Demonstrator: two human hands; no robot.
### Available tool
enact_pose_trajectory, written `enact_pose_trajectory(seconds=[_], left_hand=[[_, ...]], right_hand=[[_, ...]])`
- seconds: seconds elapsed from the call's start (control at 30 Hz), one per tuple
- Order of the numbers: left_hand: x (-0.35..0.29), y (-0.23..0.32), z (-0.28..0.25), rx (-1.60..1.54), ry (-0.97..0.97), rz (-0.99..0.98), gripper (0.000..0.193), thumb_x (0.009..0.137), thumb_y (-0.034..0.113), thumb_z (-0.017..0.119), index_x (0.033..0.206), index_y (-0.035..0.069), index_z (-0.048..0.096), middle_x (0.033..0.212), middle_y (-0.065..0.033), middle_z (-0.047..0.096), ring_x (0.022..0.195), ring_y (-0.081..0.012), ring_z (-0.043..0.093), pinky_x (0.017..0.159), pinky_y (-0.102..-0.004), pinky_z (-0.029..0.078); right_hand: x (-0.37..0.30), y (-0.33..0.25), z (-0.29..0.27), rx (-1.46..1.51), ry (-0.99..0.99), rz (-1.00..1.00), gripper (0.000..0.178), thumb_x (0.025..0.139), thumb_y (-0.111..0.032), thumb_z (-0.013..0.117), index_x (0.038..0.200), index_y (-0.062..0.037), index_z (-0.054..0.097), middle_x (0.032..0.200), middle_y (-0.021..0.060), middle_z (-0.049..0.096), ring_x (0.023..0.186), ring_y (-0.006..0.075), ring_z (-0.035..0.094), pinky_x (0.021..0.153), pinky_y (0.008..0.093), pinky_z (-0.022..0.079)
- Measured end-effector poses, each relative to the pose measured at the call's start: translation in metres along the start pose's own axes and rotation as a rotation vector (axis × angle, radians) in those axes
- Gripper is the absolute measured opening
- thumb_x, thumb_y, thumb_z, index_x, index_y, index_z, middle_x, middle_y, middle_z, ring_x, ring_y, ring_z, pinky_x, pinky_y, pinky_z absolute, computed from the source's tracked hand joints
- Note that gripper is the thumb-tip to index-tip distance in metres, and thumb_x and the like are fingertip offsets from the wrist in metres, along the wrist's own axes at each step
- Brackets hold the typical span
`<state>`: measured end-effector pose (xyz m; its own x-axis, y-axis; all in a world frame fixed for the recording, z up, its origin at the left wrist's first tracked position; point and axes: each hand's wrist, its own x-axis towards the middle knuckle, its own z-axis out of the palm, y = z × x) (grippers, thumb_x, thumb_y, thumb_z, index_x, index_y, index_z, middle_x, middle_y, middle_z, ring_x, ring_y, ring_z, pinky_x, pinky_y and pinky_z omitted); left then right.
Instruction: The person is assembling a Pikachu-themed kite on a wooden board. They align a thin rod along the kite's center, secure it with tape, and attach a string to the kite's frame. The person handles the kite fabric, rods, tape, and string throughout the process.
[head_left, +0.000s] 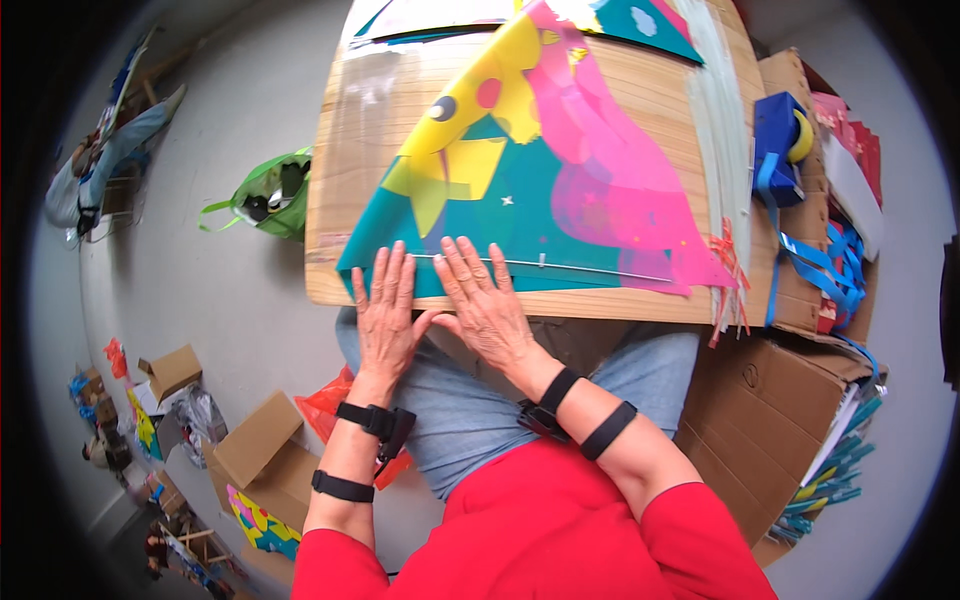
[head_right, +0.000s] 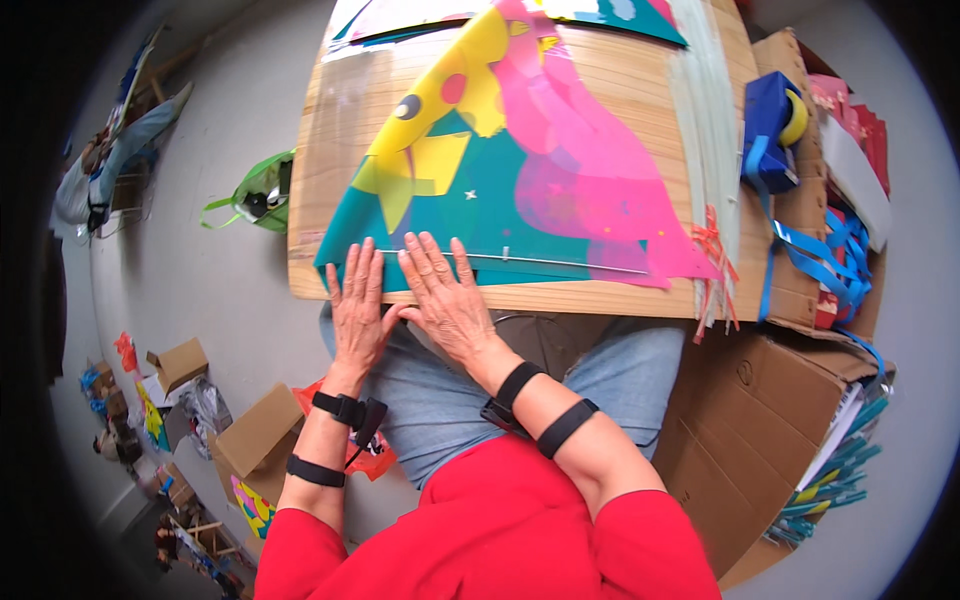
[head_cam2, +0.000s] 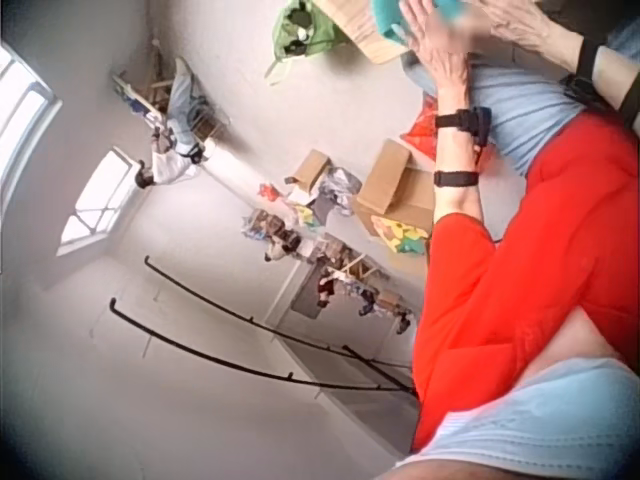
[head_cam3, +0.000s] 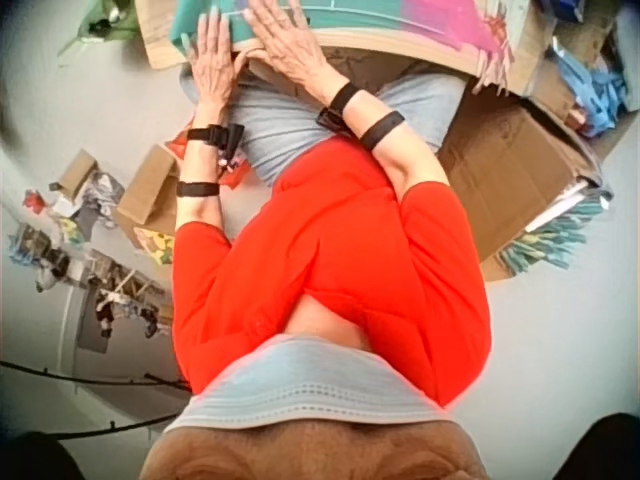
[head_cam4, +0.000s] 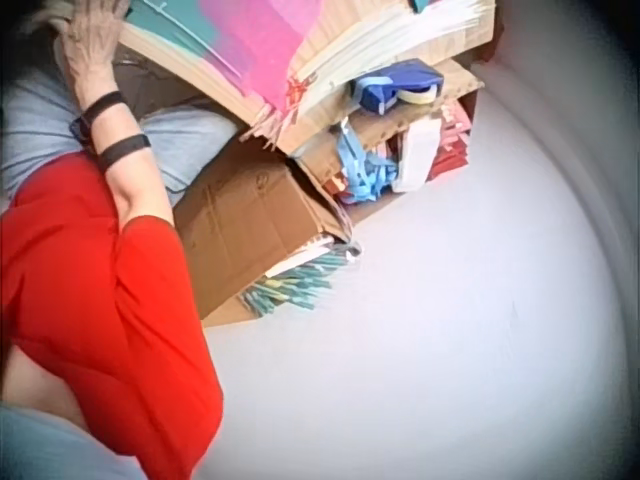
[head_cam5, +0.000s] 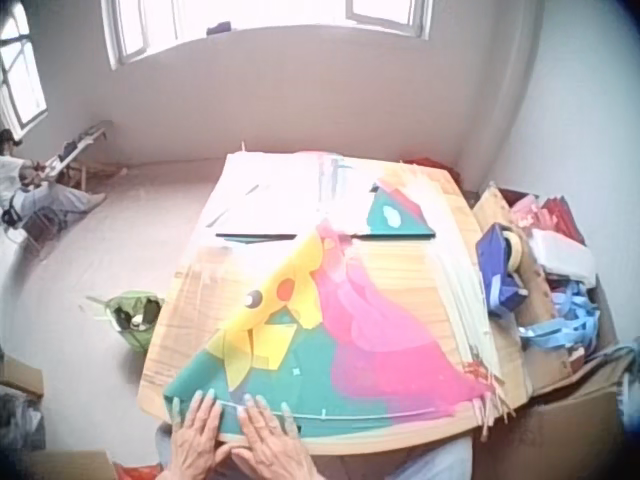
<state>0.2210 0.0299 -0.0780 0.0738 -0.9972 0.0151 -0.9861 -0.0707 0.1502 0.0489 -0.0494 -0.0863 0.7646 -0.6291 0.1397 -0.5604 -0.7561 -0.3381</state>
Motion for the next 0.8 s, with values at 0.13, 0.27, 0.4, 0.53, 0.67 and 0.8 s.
enact_pose_trajectory(seconds=[0.13, 0.27, 0.4, 0.53, 0.67, 0.8], left_hand=[[0.0, -0.001, -0.004, -0.016, -0.012, -0.004, 0.086, 0.086, 0.042, 0.068, 0.155, 0.006, 0.031, 0.164, -0.0088, 0.025, 0.153, -0.0267, 0.019, 0.124, -0.054, 0.004], [0.001, 0.0, -0.001, -0.024, -0.007, -0.003, 0.085, 0.088, 0.045, 0.065, 0.156, 0.007, 0.03, 0.165, -0.0078, 0.025, 0.153, -0.0266, 0.018, 0.124, -0.0541, 0.003], [0.001, -0.002, 0.001, -0.02, 0.011, 0.004, 0.085, 0.088, 0.045, 0.065, 0.155, 0.007, 0.03, 0.164, -0.0072, 0.025, 0.153, -0.0264, 0.019, 0.124, -0.0542, 0.002], [0.0, -0.002, 0.003, 0.015, -0.01, 0.013, 0.081, 0.092, 0.046, 0.059, 0.156, 0.006, 0.028, 0.165, -0.0083, 0.023, 0.154, -0.0275, 0.017, 0.124, -0.0541, 0.002], [-0.001, -0.004, 0.001, 0.044, -0.017, 0.022, 0.081, 0.094, 0.05, 0.055, 0.157, 0.007, 0.028, 0.166, -0.0084, 0.022, 0.154, -0.028, 0.015, 0.124, -0.0547, 0.001], [-0.001, 0.003, -0.003, 0.134, 0.038, 0.028, 0.085, 0.091, 0.052, 0.059, 0.156, 0.007, 0.028, 0.165, -0.0085, 0.022, 0.154, -0.0284, 0.016, 0.124, -0.0549, 0.001]], right_hand=[[-0.015, 0.019, -0.005, 0.02, -0.032, 0.044, 0.091, 0.082, -0.052, 0.068, 0.152, -0.0038, 0.035, 0.163, 0.0143, 0.025, 0.153, 0.0296, 0.018, 0.124, 0.0533, 0.01], [-0.04, 0.049, -0.02, 0.033, -0.024, 0.088, 0.093, 0.081, -0.05, 0.07, 0.153, -0.0037, 0.033, 0.163, 0.0145, 0.025, 0.153, 0.0299, 0.018, 0.124, 0.0532, 0.011], [-0.069, 0.079, -0.033, 0.012, 0.012, 0.163, 0.096, 0.08, -0.053, 0.069, 0.153, -0.0031, 0.031, 0.163, 0.0149, 0.024, 0.153, 0.0307, 0.018, 0.124, 0.0527, 0.01], [-0.105, 0.112, -0.052, -0.03, 0.019, 0.265, 0.096, 0.082, -0.053, 0.067, 0.155, -0.0021, 0.029, 0.164, 0.0158, 0.023, 0.153, 0.0311, 0.017, 0.125, 0.0516, 0.009], [-0.144, 0.15, -0.071, -0.132, 0.028, 0.364, 0.096, 0.086, -0.058, 0.06, 0.156, -0.002, 0.025, 0.165, 0.0161, 0.021, 0.154, 0.0315, 0.015, 0.124, 0.0519, 0.007], [-0.157, 0.157, -0.085, -0.252, 0.1, 0.455, 0.095, 0.087, -0.057, 0.059, 0.156, -0.0021, 0.025, 0.165, 0.0161, 0.019, 0.154, 0.0313, 0.014, 0.124, 0.0535, 0.007]])
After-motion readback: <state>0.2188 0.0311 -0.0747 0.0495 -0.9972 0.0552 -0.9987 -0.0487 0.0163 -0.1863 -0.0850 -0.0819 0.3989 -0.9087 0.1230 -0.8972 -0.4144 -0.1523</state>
